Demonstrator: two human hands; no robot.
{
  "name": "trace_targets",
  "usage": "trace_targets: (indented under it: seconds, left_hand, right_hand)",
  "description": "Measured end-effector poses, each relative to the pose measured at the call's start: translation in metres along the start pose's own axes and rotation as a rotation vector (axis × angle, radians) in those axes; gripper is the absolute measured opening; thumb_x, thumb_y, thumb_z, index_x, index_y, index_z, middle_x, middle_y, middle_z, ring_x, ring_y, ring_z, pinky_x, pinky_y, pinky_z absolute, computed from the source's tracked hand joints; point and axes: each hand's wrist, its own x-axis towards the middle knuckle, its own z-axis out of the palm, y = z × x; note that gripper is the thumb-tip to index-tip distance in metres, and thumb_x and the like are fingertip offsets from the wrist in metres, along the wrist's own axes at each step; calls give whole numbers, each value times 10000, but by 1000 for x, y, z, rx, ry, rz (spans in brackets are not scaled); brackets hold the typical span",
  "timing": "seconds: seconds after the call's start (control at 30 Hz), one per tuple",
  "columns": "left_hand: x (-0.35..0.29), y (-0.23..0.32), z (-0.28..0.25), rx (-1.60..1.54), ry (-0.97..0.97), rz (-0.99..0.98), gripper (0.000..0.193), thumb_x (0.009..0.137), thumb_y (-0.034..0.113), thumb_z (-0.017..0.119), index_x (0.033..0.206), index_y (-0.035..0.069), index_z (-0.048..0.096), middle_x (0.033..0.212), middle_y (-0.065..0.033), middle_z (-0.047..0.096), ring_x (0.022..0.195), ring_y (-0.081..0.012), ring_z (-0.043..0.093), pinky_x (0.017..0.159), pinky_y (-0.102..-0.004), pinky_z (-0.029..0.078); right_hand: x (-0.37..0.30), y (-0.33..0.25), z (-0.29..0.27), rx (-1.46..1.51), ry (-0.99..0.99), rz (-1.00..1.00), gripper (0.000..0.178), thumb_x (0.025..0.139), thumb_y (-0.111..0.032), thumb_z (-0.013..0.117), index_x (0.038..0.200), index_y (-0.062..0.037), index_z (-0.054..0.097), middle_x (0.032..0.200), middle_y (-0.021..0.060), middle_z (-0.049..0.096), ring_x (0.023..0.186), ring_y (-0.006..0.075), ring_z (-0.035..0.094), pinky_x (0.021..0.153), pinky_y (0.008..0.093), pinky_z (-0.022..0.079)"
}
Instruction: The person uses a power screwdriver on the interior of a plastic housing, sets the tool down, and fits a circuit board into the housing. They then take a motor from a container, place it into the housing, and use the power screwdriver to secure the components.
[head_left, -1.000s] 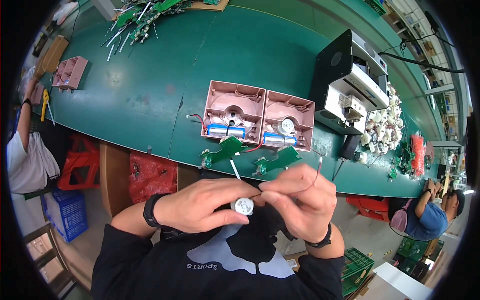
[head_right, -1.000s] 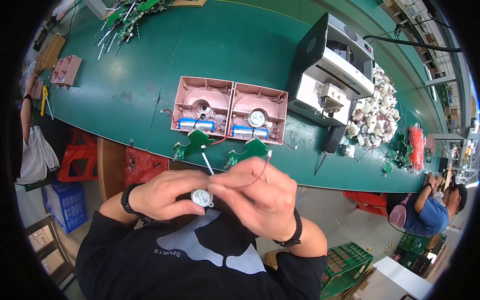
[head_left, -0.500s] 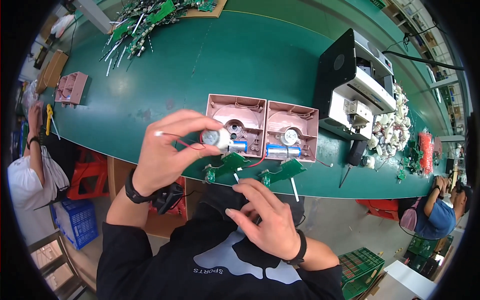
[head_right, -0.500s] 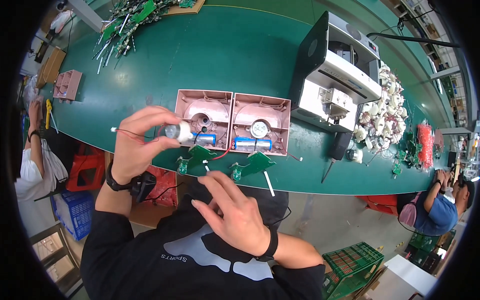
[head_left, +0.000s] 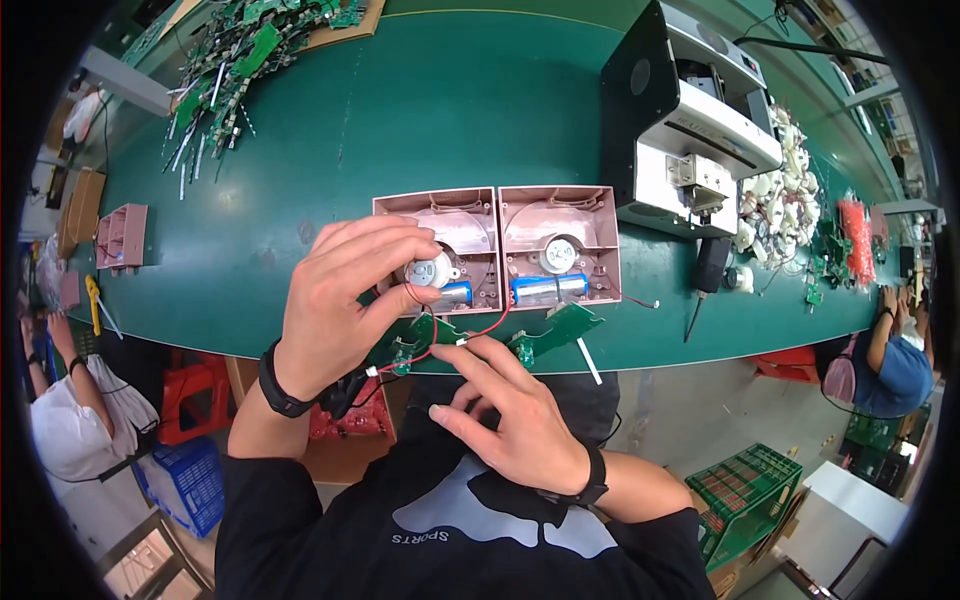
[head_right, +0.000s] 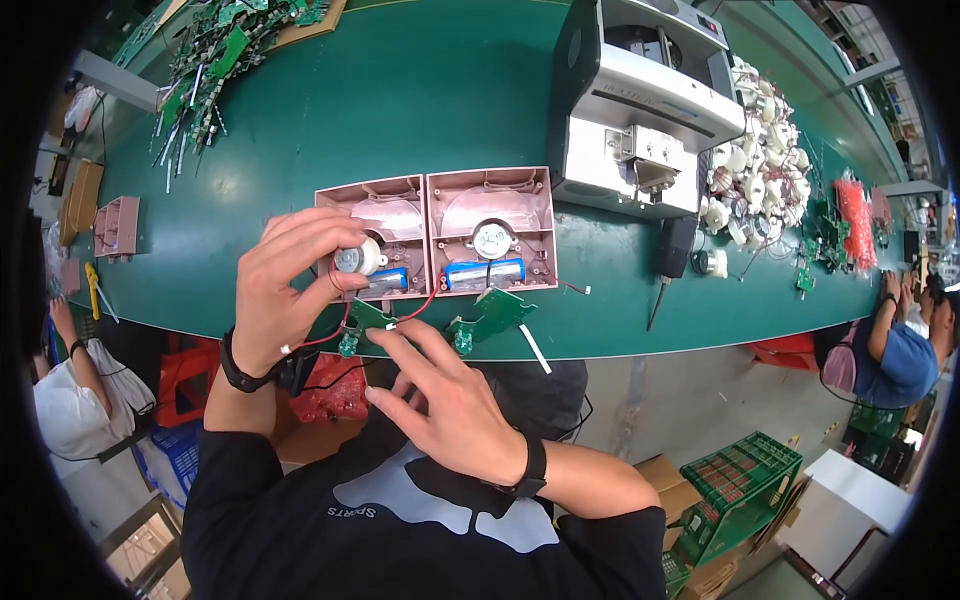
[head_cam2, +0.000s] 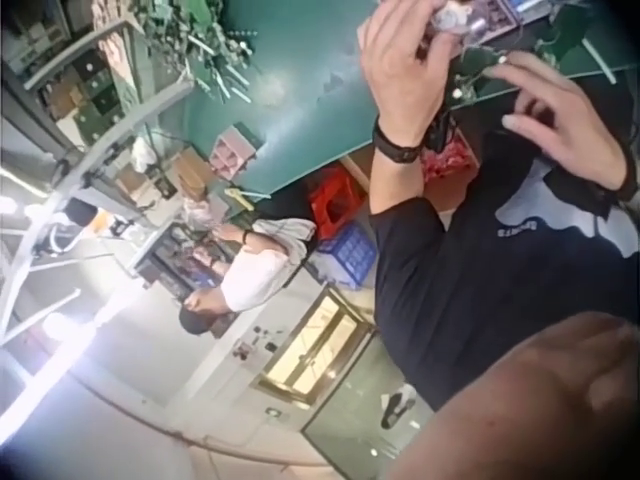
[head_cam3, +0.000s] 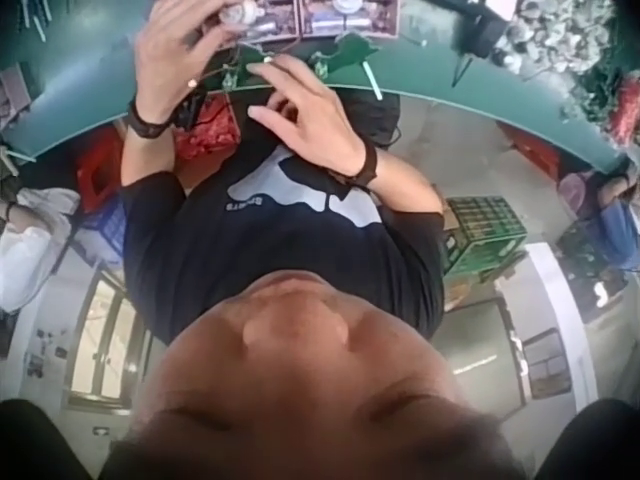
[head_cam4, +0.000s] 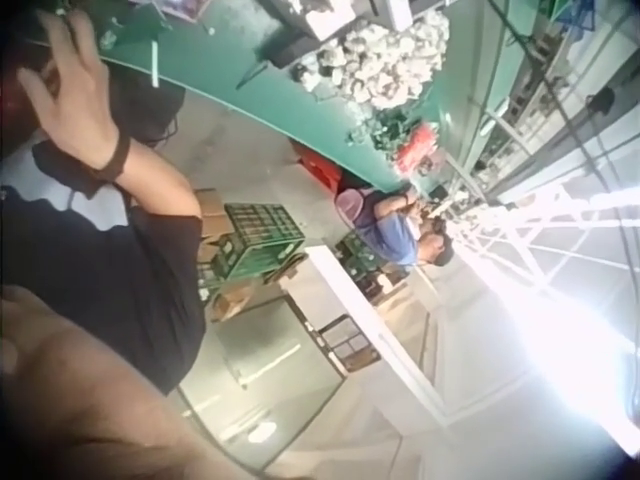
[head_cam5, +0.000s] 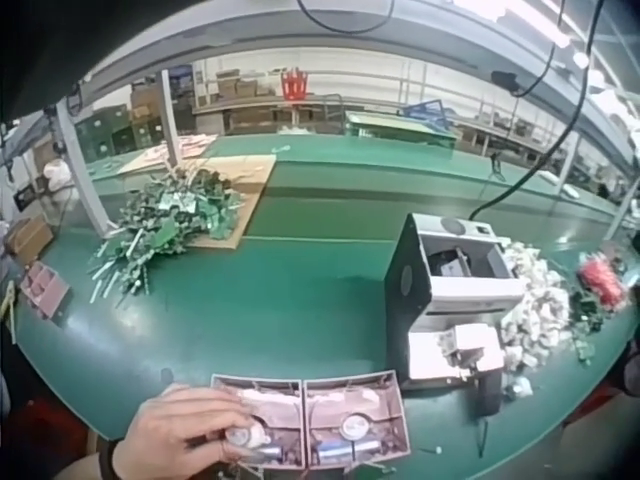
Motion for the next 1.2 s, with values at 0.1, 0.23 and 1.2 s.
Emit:
trace_targets:
  seconds: [0.1,0.23,1.2]
  left_hand:
    - [1,-1,-1,27,-10,22,357,735,127,865,1064,60,745,1121,-79,773,1106,-288,716,890,-374,516]
    - [-3,7,5,127,24,26,343,772,182,857,1080,87,741,1112,-38,762,990,-232,716,827,-355,509]
    - [12,12,8,310,-54,93,250,761,144,848,968,100,715,1010,-8,726,870,-220,692,726,-366,498]
  right_hand:
    - [-2,2,1,45,5,-4,548,912,-78,795,1415,-10,586,1394,183,510,787,130,715,676,265,601]
    - [-4,-1,-3,52,-14,-20,549,908,-68,793,1411,2,584,1357,168,525,766,119,706,677,262,601]
    - [-7,7,-10,6,-48,-83,583,887,-126,817,1406,-11,577,1357,177,543,778,154,710,691,283,602]
